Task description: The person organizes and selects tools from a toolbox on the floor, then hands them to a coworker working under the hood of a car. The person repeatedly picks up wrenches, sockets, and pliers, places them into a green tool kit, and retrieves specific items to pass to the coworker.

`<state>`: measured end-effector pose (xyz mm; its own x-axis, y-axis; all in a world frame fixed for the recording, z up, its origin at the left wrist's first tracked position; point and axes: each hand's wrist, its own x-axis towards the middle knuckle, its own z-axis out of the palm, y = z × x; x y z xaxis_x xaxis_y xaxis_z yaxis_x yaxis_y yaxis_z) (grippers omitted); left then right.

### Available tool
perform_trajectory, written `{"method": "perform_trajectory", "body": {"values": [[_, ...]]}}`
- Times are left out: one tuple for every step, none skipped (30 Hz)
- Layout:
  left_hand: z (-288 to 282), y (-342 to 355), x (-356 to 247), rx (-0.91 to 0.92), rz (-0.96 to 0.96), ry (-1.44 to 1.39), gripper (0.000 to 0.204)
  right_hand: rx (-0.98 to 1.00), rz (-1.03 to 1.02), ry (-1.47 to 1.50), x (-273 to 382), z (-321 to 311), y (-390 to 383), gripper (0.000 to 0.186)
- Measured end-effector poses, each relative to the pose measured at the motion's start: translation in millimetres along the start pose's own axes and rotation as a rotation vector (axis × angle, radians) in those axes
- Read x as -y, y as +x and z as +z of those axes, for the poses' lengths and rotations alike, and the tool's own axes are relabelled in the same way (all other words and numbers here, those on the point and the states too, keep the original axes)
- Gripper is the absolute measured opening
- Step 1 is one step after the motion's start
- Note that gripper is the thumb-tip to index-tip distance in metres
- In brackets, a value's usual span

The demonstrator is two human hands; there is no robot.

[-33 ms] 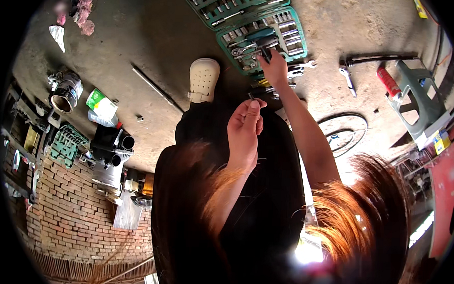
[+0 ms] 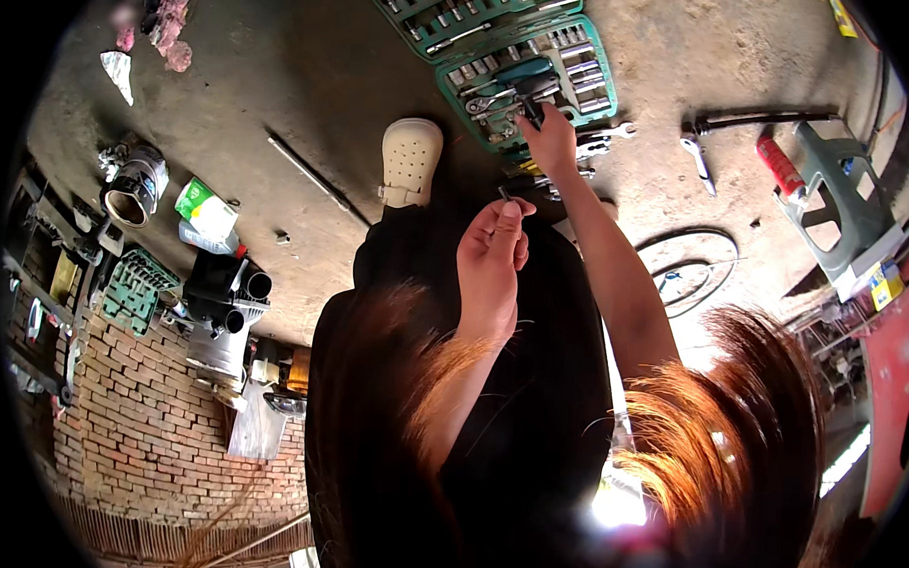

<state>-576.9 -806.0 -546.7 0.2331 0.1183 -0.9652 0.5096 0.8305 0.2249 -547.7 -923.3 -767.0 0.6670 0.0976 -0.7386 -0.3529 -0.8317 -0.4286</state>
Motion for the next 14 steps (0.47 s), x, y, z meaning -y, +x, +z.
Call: {"method": "perform_trajectory", "body": {"values": [[2, 0, -1, -0.001, 0.002, 0.009, 0.02, -0.013, 0.0, 0.01, -1, 0, -3, 0.034], [2, 1, -2, -0.006, 0.001, 0.018, 0.02, -0.025, 0.0, 0.019, -1, 0, -3, 0.034], [0, 2, -3, -0.011, 0.001, 0.027, 0.02, -0.048, 0.025, 0.07, 0, 2, -1, 0.034], [1, 2, -1, -0.015, 0.002, 0.027, 0.019, -0.07, 0.046, 0.113, 5, -3, 2, 0.034], [0, 2, 0, -0.015, -0.015, 0.028, 0.019, -0.092, 0.066, 0.156, 11, -7, 5, 0.034], [-3, 2, -1, -0.014, -0.033, 0.028, 0.018, -0.123, 0.037, 0.186, 17, -8, 12, 0.034], [-4, 2, 0, -0.015, -0.048, 0.024, 0.017, -0.111, 0.04, 0.261, 21, -12, 23, 0.033], [-2, 0, -3, 0.001, -0.013, -0.001, 0.016, -0.098, 0.046, 0.337, 28, -16, 33, 0.033], [-1, -1, -2, -0.003, -0.01, -0.003, 0.016, -0.084, 0.052, 0.413, 35, -19, 39, 0.032], [-2, 1, -2, -0.005, -0.001, -0.008, 0.016, -0.068, 0.129, 0.494, 55, -29, 43, 0.031], [0, 0, -5, -0.003, 0.006, 0.001, 0.016, -0.132, 0.061, 0.486, 53, -26, 57, 0.03], [2, 0, -7, 0.005, -0.005, 0.018, 0.016, -0.165, 0.063, 0.477, 51, -25, 71, 0.03], [0, 0, -7, 0.01, -0.015, 0.028, 0.017, -0.193, 0.064, 0.463, 52, -25, 84, 0.03], [-2, 1, -6, 0.015, -0.025, 0.038, 0.018, -0.196, 0.06, 0.465, 50, -23, 87, 0.03]]}}
